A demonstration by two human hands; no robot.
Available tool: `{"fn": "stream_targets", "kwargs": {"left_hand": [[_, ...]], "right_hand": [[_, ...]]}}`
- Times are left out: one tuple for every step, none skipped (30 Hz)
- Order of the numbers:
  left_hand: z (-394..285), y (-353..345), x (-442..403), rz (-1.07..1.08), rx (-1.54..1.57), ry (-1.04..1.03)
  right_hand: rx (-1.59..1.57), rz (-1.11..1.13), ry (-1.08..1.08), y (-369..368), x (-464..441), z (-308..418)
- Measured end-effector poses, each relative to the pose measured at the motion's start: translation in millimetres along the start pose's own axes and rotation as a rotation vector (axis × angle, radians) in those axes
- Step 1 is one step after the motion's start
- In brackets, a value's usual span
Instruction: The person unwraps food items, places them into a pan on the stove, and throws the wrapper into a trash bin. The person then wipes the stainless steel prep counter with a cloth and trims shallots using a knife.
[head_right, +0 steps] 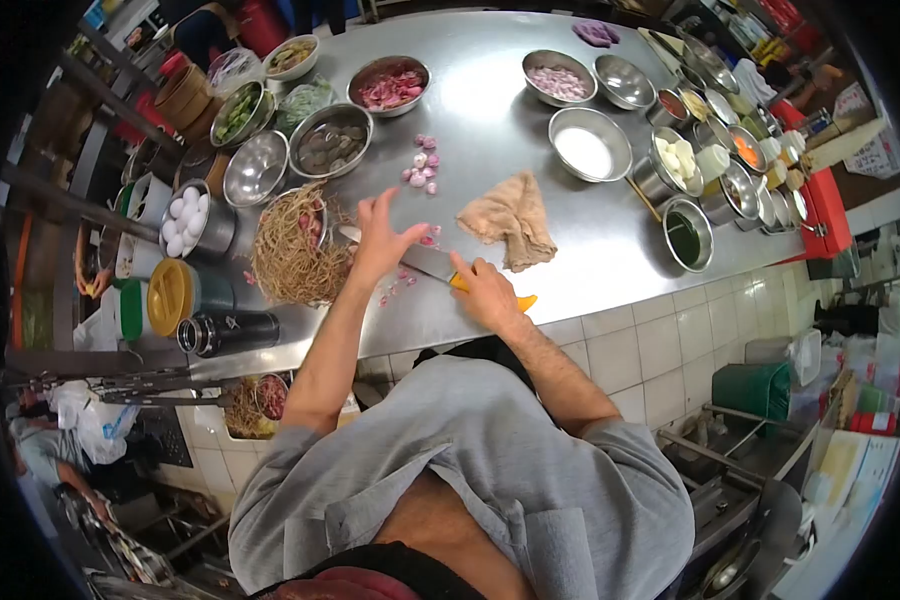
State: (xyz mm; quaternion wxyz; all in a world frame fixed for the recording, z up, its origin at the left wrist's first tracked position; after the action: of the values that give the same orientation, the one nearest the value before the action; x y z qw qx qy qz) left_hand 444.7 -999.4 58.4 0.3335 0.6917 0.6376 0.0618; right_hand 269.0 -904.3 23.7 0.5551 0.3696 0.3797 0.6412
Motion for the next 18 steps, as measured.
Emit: {"fn": "stream_targets", "kwargs": {"left_hand": [[-1.9, -8.2, -12.0, 0.018, -0.171, -0.102], [0.3, -16.5, -25.0, 0.019, -0.168, -0.114], [6.4, -27.3, -37.0, 0.059, -0.261, -0.087], [12.8, -37.7, -44.5, 0.099, -0.356, -0.059], [17.6, -45.6, -50.2, 0.092, -0.356, -0.067], [27.5, -54.1, -56.9, 0.125, -0.440, 0.004], [34.5, -61.8, -63.5, 0.158, -0.523, 0.075], [38.5, -69.0, -68.5, 0.154, -0.520, 0.065], [43.4, -72.7, -70.9, 0.144, -0.552, 0.092], [48.4, -76.2, -73.8, 0.136, -0.588, 0.121], [52.7, -81.4, -77.4, 0.139, -0.590, 0.114], [54.0, -83.6, -80.0, 0.093, -0.611, 0.104], [55.4, -85.9, -82.7, 0.048, -0.632, 0.095], [57.5, -90.2, -86.4, 0.052, -0.635, 0.091], [56.9, -92.1, -89.6, 0.034, -0.652, 0.099], [57.3, -93.7, -93.9, 0.012, -0.669, 0.109], [57.8, -96.2, -98.9, 0.011, -0.674, 0.111], [58.7, -98.2, -103.1, -0.010, -0.688, 0.107]], "right_hand": [[0.015, -0.044, 0.041, 1.6, 1.8, -0.2], [0.017, -0.055, 0.037, 3.2, 2.8, -3.0], [0.018, -0.024, 0.033, 5.5, 3.6, -4.2], [0.019, 0.009, 0.031, 7.3, 4.8, -6.3], [0.022, 0.000, 0.033, 9.5, 4.6, -10.5], [0.012, -0.010, 0.082, 11.0, 3.6, -14.6], [0.004, -0.018, 0.129, 15.2, 3.5, -18.4], [-0.028, 0.035, 0.108, 17.4, 2.8, -25.1], [-0.024, 0.025, 0.106, 21.4, 1.6, -31.7], [-0.041, 0.048, 0.142, 22.7, 1.2, -36.9], [-0.062, 0.073, 0.176, 22.9, 1.0, -41.6], [-0.078, 0.104, 0.172, 26.4, 1.2, -45.2], [-0.083, 0.102, 0.168, 31.3, 2.1, -49.1], [-0.178, 0.157, 0.171, 36.0, 2.9, -52.5], [-0.273, 0.214, 0.176, 43.0, 3.2, -55.3], [-0.380, 0.241, 0.178, 55.6, 1.2, -57.3], [-0.384, 0.243, 0.181, 69.8, -4.1, -61.0], [-0.477, 0.116, 0.175, 90.8, -13.5, -68.6]]}}
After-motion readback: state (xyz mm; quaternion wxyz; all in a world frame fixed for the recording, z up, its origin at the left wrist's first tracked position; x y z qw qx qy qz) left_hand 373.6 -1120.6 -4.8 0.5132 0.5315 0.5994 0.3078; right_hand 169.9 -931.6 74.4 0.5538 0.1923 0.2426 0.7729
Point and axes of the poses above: each hand's wrist, its own x-axis away from the middle knuckle, its own y-axis out of the back of the hand, z = x × y, the point moved 4 cm from there along -x, towards the middle knuckle, and after that the axes turned 9 degrees about -y, right-handed, at the moved point
